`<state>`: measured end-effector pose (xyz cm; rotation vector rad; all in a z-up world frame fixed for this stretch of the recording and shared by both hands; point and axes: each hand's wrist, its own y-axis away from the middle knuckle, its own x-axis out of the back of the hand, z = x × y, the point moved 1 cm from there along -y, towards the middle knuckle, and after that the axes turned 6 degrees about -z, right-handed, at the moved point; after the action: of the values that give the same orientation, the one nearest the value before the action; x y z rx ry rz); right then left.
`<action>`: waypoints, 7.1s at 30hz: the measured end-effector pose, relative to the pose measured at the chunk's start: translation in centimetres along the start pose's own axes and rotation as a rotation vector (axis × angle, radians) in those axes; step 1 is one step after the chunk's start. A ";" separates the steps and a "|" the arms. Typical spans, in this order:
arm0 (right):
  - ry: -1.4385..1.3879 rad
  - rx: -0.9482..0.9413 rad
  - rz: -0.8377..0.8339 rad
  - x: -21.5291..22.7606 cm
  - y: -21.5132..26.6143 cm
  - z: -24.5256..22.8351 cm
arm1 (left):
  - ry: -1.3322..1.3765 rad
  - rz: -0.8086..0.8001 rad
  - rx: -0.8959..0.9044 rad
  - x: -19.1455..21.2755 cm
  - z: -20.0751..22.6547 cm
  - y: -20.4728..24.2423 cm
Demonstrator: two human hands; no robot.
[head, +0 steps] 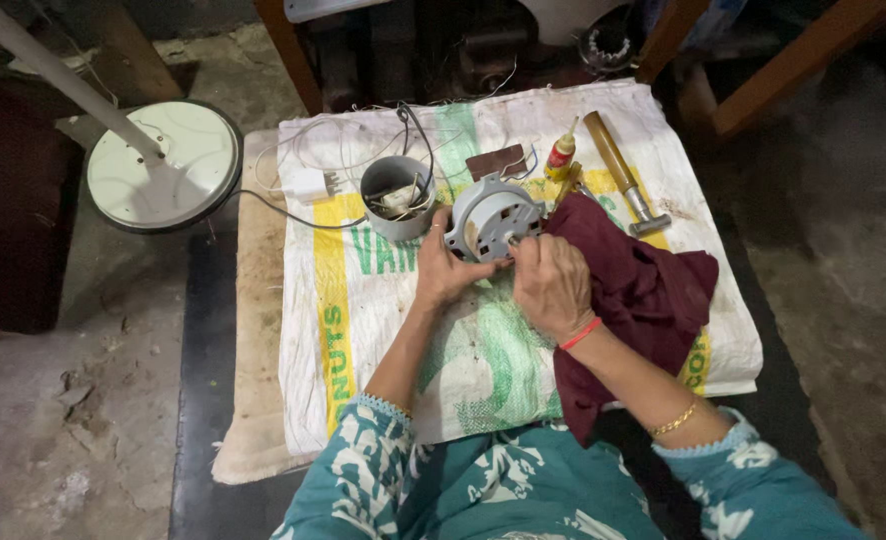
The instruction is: The person disassembles a small electric motor, removes the rotor, and uses a hammer to tap the stator. They then reassemble the motor by inserting the rotor back into the stator and securing the housing.
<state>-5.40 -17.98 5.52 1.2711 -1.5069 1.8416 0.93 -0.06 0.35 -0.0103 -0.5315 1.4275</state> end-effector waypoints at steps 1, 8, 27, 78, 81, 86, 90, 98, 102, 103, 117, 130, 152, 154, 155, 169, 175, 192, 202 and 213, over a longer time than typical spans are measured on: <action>0.005 0.039 0.027 0.2 -0.2 0.1 | 0.056 -0.006 -0.009 0.1 -0.1 0.2; -0.116 -0.016 0.000 0.0 -0.9 -0.8 | 0.052 0.031 -0.072 0.4 -0.3 1.2; 0.029 0.131 0.001 0.8 -0.9 -1.5 | 0.035 0.024 0.029 0.1 -1.1 1.9; -0.891 -0.006 0.221 2.0 0.2 1.0 | -0.068 0.000 -0.230 -0.2 5.2 6.4; -0.859 -0.044 0.240 2.3 -0.2 0.5 | -0.159 0.092 -0.335 -0.6 6.5 6.1; -0.904 -0.060 0.280 2.4 0.1 -0.9 | -0.321 -0.019 -0.395 0.6 7.9 6.2; -0.960 -0.063 0.314 2.2 0.1 -0.8 | -0.269 0.006 -0.363 0.8 8.5 5.6; -0.942 -0.120 0.325 1.4 0.1 -0.6 | -0.214 -0.031 -0.330 0.9 8.2 4.8; -0.947 -0.158 0.318 1.2 -0.1 -0.5 | -0.225 -0.016 -0.341 0.8 8.3 4.5; -0.952 -0.155 0.321 1.2 -0.2 -0.4 | -0.227 -0.011 -0.349 0.8 8.3 4.5; -0.994 -0.136 0.320 0.0 0.6 0.0 | -0.219 -0.058 -0.293 1.3 8.1 4.4; -1.216 -0.299 0.167 -6.1 1.3 1.5 | 0.419 -0.066 0.003 1.8 2.6 2.4; -0.650 0.186 -0.196 0.4 -15.3 0.0 | 0.782 -0.172 0.141 -0.5 -1.0 2.0; -0.392 0.424 -0.303 -1.7 -19.1 -2.1 | 0.785 -0.164 0.122 -0.1 -0.7 1.8; -0.283 0.468 -0.402 -2.7 -20.1 -2.9 | 0.791 -0.157 0.131 -0.2 -0.6 2.0; 0.101 0.634 -0.249 -12.4 -21.3 -5.3 | 0.680 -0.102 0.122 -0.7 -1.6 2.2; -0.034 0.585 -0.406 -4.8 -21.9 -4.3 | 0.749 -0.071 0.152 -1.0 -1.2 2.2; -0.536 -0.188 0.125 13.8 0.4 -2.4 | 0.719 -0.010 0.166 -1.2 0.1 2.4; -0.516 -0.087 0.082 12.2 -1.2 -3.4 | 0.718 -0.026 0.111 -0.8 0.7 2.6; -0.431 -0.028 0.020 12.8 -1.6 -3.8 | 0.662 -0.031 0.116 -0.7 0.3 2.5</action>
<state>-11.73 -16.61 17.31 1.7253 -1.7547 1.6181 -1.57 -0.36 -0.45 -0.3676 0.0958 1.3258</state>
